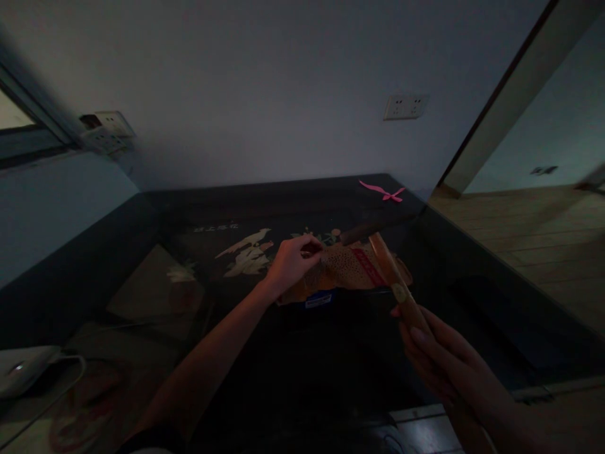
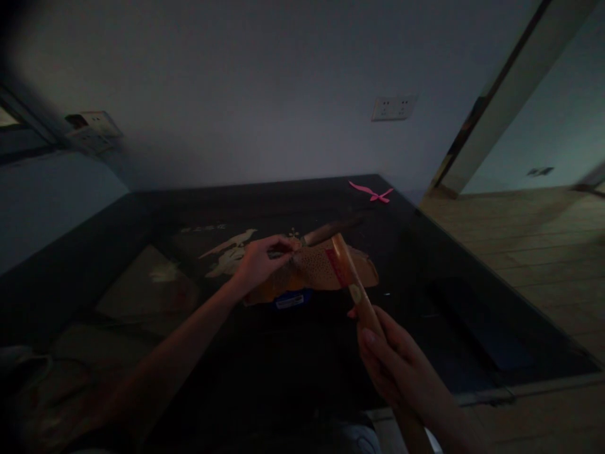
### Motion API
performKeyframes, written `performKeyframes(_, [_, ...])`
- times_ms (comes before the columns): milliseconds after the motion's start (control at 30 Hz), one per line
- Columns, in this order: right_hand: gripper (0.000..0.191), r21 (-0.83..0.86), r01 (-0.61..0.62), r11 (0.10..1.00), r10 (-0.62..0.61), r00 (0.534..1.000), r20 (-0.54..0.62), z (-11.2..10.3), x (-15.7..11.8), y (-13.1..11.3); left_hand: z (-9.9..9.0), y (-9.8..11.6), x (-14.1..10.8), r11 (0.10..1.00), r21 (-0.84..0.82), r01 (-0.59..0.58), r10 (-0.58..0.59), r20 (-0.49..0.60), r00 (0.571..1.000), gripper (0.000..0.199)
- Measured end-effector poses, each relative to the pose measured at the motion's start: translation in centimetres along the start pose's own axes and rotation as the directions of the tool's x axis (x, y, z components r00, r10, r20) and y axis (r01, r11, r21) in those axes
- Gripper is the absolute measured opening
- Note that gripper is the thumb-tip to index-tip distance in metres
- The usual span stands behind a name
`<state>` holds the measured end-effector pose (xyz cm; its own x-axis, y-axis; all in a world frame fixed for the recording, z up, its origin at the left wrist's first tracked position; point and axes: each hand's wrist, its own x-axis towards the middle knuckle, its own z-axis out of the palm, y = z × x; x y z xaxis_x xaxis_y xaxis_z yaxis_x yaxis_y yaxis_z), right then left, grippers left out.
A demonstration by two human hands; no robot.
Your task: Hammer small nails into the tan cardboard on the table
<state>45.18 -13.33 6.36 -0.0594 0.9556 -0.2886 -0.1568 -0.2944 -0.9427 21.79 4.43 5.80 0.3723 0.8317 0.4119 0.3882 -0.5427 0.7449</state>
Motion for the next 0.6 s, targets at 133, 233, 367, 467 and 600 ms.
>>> performKeyframes(133, [0.047,-0.071,0.000,0.997,-0.003,0.999,-0.040,-0.4,0.2,-0.3,0.2,-0.1,-0.1,1.000,0.012,0.000,0.000,0.030,1.000,0.008])
performKeyframes(233, [0.049,-0.189,0.004,0.982,-0.008,1.000,-0.019,-0.9,0.3,-0.9,0.2,0.0,-0.2,0.998,0.055,-0.005,0.004,0.022,1.000,0.010])
performKeyframes(367, [0.054,-0.346,-0.003,0.938,0.007,1.000,0.013,-1.4,0.5,-2.0,0.2,0.2,-0.2,0.997,0.082,-0.005,0.005,0.005,1.000,0.009])
performKeyframes(467, [0.058,-0.409,-0.029,0.912,0.015,0.999,-0.036,-1.4,0.5,-2.9,0.3,0.1,-0.3,0.997,0.079,-0.012,0.012,0.004,1.000,0.008])
performKeyframes(600, [0.059,-0.469,-0.021,0.883,-0.011,0.998,-0.065,-1.3,0.7,-3.9,0.4,0.0,-0.4,0.994,0.105,-0.026,0.027,-0.006,1.000,0.010])
